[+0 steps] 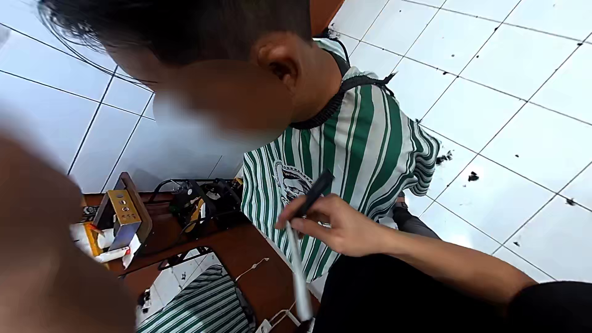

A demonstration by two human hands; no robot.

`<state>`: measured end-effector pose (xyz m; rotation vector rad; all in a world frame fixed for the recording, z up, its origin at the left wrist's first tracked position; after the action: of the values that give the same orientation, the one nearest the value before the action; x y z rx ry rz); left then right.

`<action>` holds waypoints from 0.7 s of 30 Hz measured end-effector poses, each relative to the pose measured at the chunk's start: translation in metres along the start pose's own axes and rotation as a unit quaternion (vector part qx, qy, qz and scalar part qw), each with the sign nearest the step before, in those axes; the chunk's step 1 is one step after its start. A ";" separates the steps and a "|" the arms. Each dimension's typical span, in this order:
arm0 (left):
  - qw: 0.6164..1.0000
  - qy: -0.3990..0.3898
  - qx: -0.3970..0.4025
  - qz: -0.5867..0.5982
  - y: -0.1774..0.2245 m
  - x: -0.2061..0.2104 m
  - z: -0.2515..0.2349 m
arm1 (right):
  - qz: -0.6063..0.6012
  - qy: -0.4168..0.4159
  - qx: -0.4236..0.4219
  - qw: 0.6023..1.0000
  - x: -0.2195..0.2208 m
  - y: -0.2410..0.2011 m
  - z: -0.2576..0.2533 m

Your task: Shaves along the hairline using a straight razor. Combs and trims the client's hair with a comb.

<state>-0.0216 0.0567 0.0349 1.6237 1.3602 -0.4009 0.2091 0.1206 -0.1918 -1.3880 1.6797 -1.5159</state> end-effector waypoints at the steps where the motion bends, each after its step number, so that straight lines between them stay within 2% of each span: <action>1: 0.992 0.097 -0.011 0.085 0.035 0.023 0.020 | 0.034 -0.033 -0.013 0.999 -0.006 -0.006 0.011; 2: 0.973 0.161 0.012 0.168 0.058 0.043 0.038 | 0.064 -0.065 -0.032 0.995 -0.011 -0.013 0.020; 3: 0.960 0.160 0.056 0.223 0.070 0.062 0.051 | 0.090 -0.094 -0.053 0.990 -0.016 -0.020 0.028; 4: 0.953 0.118 0.088 0.264 0.080 0.086 0.059 | 0.111 -0.122 -0.070 0.984 -0.019 -0.028 0.034; 6: 0.933 0.008 0.060 0.354 0.090 0.146 0.070 | 0.135 -0.172 -0.088 0.972 -0.020 -0.040 0.043; 7: 0.901 -0.026 0.016 0.433 0.091 0.174 0.077 | 0.141 -0.195 -0.086 0.967 -0.020 -0.044 0.045; 9: 0.807 -0.083 -0.077 0.580 0.092 0.215 0.090 | 0.138 -0.230 -0.076 0.961 -0.022 -0.044 0.045; 12: 0.663 -0.140 -0.150 0.720 0.096 0.236 0.103 | 0.096 -0.279 -0.042 0.955 -0.026 -0.034 0.048; 13: 0.628 -0.153 -0.161 0.746 0.099 0.238 0.106 | 0.081 -0.293 -0.028 0.952 -0.028 -0.030 0.049; 15: 0.591 -0.155 -0.171 0.773 0.100 0.237 0.111 | 0.065 -0.311 -0.008 0.948 -0.029 -0.025 0.055; 16: 0.590 -0.143 -0.169 0.776 0.098 0.233 0.113 | 0.062 -0.310 -0.003 0.949 -0.030 -0.023 0.057; 18: 0.629 -0.090 -0.159 0.755 0.088 0.219 0.114 | 0.061 -0.293 -0.001 0.954 -0.037 -0.024 0.059; 20: 0.708 -0.006 -0.145 0.691 0.070 0.195 0.113 | 0.089 -0.252 -0.013 0.963 -0.048 -0.031 0.054; 21: 0.762 0.039 -0.134 0.633 0.061 0.182 0.111 | 0.119 -0.221 -0.019 0.968 -0.054 -0.035 0.047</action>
<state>0.1271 0.0771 -0.1283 1.9089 0.1047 0.6556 0.2821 0.1524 -0.1863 -1.3628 1.5298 -0.9602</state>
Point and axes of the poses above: each hand's wrist, its own z-axis away from the middle knuckle, its own x-axis out of the palm, y = z × x, the point moved 7 cm from there along -z, towards the middle knuckle, and after that the axes turned 2 degrees about z, right-handed, at the moved point
